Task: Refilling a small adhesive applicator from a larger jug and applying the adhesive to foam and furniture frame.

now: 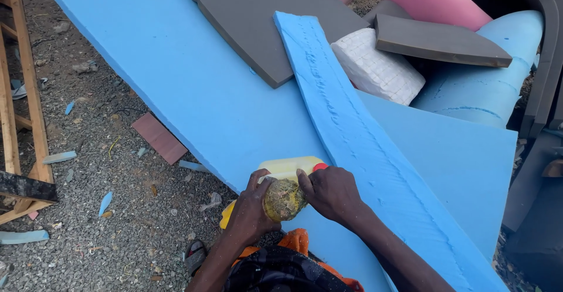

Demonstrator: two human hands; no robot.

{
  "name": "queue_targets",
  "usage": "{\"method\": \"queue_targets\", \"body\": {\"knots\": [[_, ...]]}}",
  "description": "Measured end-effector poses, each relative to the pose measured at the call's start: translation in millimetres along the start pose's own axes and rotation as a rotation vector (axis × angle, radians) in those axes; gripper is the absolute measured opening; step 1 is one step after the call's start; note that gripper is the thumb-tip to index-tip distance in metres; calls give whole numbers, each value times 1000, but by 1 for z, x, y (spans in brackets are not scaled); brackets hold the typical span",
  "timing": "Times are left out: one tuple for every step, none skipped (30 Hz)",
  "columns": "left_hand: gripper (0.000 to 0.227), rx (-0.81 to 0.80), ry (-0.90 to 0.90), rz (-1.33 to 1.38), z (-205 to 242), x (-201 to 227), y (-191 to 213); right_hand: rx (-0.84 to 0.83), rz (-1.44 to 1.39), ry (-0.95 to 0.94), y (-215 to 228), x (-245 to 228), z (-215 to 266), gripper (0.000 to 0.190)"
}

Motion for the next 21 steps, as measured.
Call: {"method": "queue_targets", "body": {"knots": [[117,-5,-58,71,0,12,12,-151,-137,-88,21,-12,4,94],[117,-14,-61,67,0,12,14,-149,-143,-95,24,-8,3,94],[117,-20,-55,67,-3,14,15,-47,-123,-158,36,3,1,97],[116,-26,-49,67,-6,16,16,55,-103,-219,49,14,1,101],[116,-28,-56,68,-8,15,18,61,-101,-225,51,20,3,101],[118,-40,-53,79,-11,12,18,184,-73,-23,63,11,4,88],[119,-53,-46,91,-12,10,18,302,-42,180,73,2,10,75],[119,-56,-50,93,-14,8,16,303,-39,175,73,-2,15,75],[121,-76,-61,79,-15,6,13,238,-148,371,69,-20,21,57],[122,-97,-72,65,-17,3,11,170,-257,566,66,-37,29,40],[122,-99,-71,65,-18,4,13,170,-258,564,61,-32,26,40],[119,-106,-88,56,-19,6,15,174,-207,694,57,-35,28,42],[115,-114,-103,47,-18,6,15,176,-156,823,49,-37,32,45],[115,-118,-102,46,-15,8,19,175,-159,820,49,-34,29,45],[112,-139,-117,61,-13,11,23,165,-115,924,50,-36,29,51],[109,-160,-131,77,-12,14,27,154,-71,1027,49,-38,29,58],[109,-161,-126,78,-12,9,23,151,-75,1029,44,-36,27,58],[113,-160,-148,61,-12,5,19,180,-86,1064,40,-36,28,57],[118,-157,-169,45,-14,2,15,207,-96,1101,37,-36,27,57],[118,-156,-163,47,-13,2,13,203,-100,1104,26,-35,28,57],[117,-125,-137,40,-12,0,13,275,-92,1020,19,-30,24,50]]}}
Point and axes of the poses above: each hand's wrist, its own z-axis away from the middle knuckle, its own y-axis out of the back of the hand, x = y × z, the point moved 7 cm from there along -z, towards the middle knuckle, and after that the axes turned 15 degrees about -z, right-handed, at the moved point
